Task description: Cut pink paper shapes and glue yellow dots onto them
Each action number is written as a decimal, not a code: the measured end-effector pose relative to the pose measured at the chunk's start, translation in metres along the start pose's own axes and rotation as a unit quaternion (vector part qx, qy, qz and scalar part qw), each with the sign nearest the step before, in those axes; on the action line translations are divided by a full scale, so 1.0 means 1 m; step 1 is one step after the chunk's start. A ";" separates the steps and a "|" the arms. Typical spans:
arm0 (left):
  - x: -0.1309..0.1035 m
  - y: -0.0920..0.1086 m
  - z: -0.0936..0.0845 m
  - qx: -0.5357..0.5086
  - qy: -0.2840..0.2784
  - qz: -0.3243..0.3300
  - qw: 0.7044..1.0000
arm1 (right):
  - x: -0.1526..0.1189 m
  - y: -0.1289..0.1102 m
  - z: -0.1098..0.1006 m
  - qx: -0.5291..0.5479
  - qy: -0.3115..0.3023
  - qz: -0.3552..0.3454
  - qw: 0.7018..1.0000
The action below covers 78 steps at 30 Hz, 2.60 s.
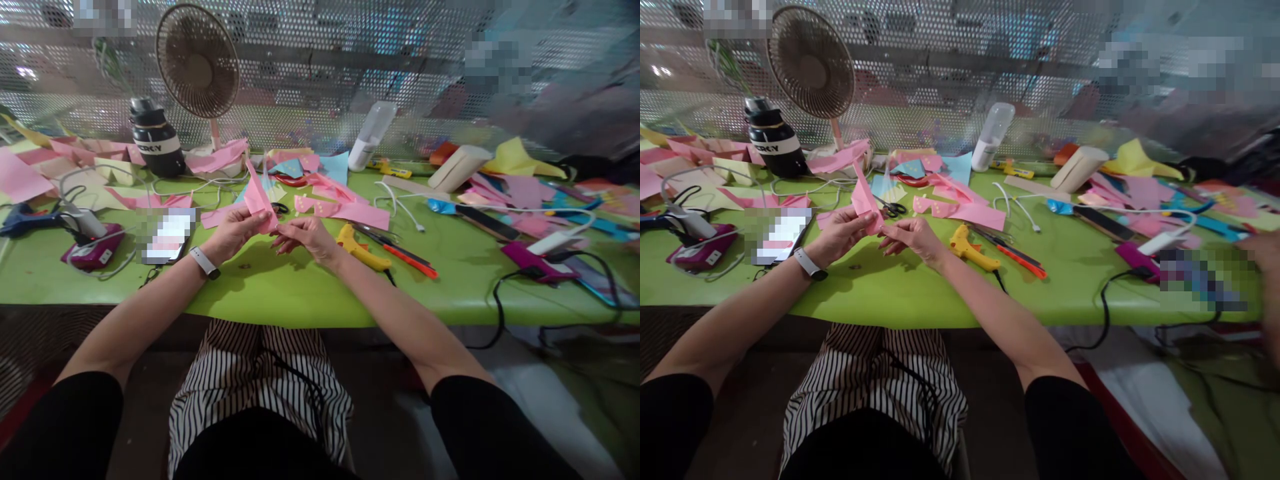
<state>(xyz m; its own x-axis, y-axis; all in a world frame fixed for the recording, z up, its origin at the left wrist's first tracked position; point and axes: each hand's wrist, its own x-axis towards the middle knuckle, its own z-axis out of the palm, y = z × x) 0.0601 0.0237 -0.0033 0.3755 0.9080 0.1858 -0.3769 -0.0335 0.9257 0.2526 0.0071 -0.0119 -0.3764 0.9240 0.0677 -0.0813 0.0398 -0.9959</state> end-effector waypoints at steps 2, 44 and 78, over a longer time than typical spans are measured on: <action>0.000 0.000 0.001 0.006 -0.005 -0.003 1.000 | 0.000 0.001 0.002 -0.002 -0.001 -0.009 1.000; -0.003 -0.010 -0.008 0.090 -0.088 -0.101 0.987 | 0.002 -0.005 -0.004 -0.028 0.110 -0.085 0.990; 0.004 -0.006 -0.016 -0.031 0.042 -0.052 0.997 | 0.003 0.008 0.009 0.033 0.105 -0.001 0.994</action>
<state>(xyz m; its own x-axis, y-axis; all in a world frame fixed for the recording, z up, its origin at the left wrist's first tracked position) 0.0504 0.0345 -0.0136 0.3441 0.9370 0.0594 -0.3928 0.0862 0.9156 0.2422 0.0070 -0.0192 -0.1768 0.9830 0.0492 -0.1451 0.0234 -0.9891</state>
